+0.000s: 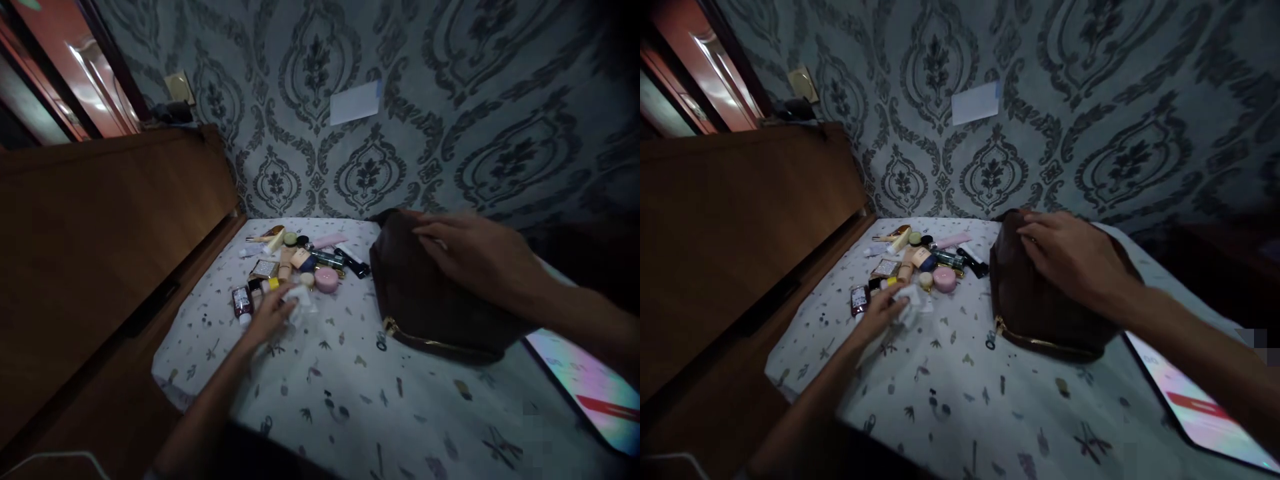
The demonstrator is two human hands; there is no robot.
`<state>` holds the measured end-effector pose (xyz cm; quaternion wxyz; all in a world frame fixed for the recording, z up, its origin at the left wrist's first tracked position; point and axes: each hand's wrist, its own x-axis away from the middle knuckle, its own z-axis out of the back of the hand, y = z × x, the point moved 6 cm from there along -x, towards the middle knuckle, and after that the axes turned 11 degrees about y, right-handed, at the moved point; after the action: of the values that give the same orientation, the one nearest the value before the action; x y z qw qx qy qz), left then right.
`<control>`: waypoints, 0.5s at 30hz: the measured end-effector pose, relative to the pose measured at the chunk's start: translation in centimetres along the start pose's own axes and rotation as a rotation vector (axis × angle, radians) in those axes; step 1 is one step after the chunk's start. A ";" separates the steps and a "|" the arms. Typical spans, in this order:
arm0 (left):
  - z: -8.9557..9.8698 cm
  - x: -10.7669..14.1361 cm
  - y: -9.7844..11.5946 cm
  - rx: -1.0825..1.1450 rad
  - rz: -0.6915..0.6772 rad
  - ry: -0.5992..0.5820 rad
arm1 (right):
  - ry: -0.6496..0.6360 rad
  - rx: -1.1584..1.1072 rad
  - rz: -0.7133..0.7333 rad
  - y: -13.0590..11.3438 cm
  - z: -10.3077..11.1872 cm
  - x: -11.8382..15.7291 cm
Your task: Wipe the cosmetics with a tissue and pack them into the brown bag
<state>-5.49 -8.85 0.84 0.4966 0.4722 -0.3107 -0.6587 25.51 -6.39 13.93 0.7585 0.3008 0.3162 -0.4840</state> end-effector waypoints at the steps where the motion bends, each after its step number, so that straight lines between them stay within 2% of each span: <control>1: 1.9 -1.1 0.3 -0.093 -0.038 0.089 | 0.044 -0.077 0.025 -1.6 1.0 0.9; 2: 3.6 -2.3 0.5 -0.206 -0.084 0.155 | 0.087 -0.171 0.034 -3.4 1.7 2.0; 4: 6.0 -4.6 0.4 -0.468 -0.143 0.223 | 0.027 -0.420 0.111 -7.8 1.7 4.6; 5: 6.7 -5.7 -0.3 -0.619 -0.116 0.218 | -0.056 -0.527 0.130 -9.9 1.0 5.9; 6: 7.0 -6.7 -1.4 -0.780 -0.050 0.158 | -0.119 -0.610 0.143 -11.9 0.3 7.1; 7: 6.8 -7.6 -2.6 -0.919 0.021 0.056 | -0.158 -0.674 0.144 -13.6 -0.4 8.2; 10: 5.9 -9.2 -5.1 -1.000 0.075 -0.072 | -0.320 -0.792 0.109 -17.2 -2.8 10.9; 12: 5.4 -9.9 -6.3 -1.023 0.092 -0.111 | -0.362 -0.840 0.058 -18.4 -3.8 12.0; 15: 5.1 -11.0 -7.4 -1.061 0.127 -0.155 | -0.353 -0.880 -0.012 -19.0 -4.9 12.8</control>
<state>-12.28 3.54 -0.35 0.6813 0.0866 0.0010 -0.7268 11.27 -16.26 -1.78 0.8533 -0.1379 0.3591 -0.3521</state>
